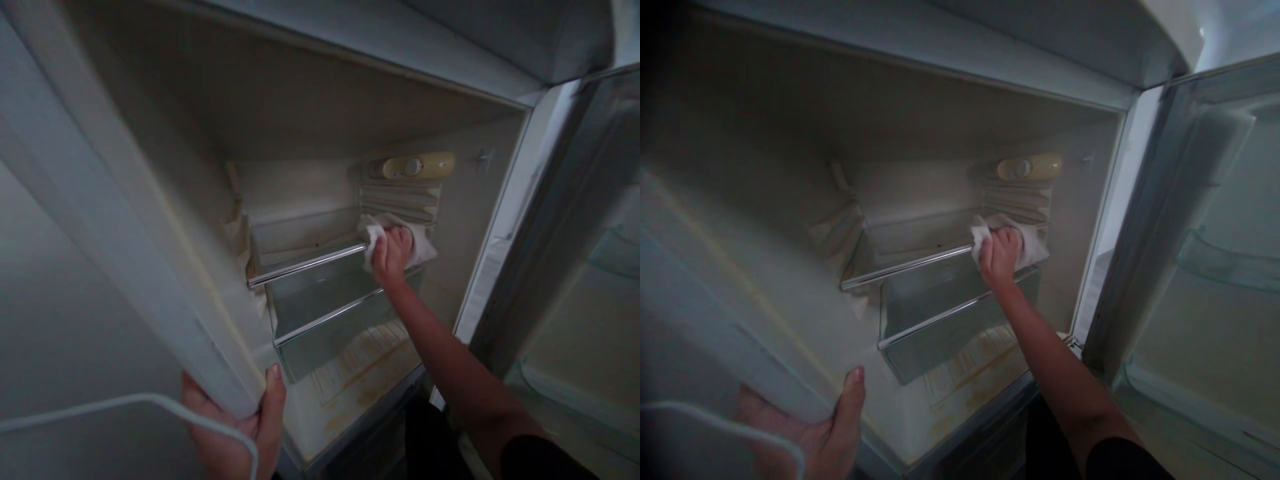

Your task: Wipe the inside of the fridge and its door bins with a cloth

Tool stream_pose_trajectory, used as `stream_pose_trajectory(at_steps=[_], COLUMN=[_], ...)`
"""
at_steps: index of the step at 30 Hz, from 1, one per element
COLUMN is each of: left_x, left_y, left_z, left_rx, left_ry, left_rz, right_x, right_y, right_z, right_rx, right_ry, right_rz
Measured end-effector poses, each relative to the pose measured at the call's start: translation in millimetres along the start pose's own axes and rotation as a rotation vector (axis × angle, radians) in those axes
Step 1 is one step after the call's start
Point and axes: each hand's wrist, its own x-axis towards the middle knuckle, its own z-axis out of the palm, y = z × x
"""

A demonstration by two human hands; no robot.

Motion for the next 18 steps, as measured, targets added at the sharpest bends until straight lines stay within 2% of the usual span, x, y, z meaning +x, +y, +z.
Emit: stream_pose_trajectory(at_steps=[4, 7, 9, 13, 15, 18], left_x=[3, 5, 6, 8, 8, 8], left_y=[13, 21, 24, 27, 27, 25], left_z=[2.2, 2.1, 1.5, 1.5, 2.6, 4.1], left_rx=[0.096, 0.093, 0.112, 0.084, 0.033, 0.003], left_ry=[0.027, 0.026, 0.015, -0.017, -0.038, -0.015], left_rz=[0.048, 0.071, 0.064, 0.057, 0.068, 0.08], right_x=[-5, -11, -21, -56, -71, -78], right_y=[-63, -104, -133, -192, -211, -216], right_z=[20, 22, 10, -29, -42, -45], right_rx=[0.08, 0.221, 0.443, 1.075, 1.32, 1.42], right_ry=[-0.006, -0.112, -0.199, -0.405, -0.551, -0.686], right_rz=[-0.073, -0.06, 0.042, 0.415, 0.475, 0.413])
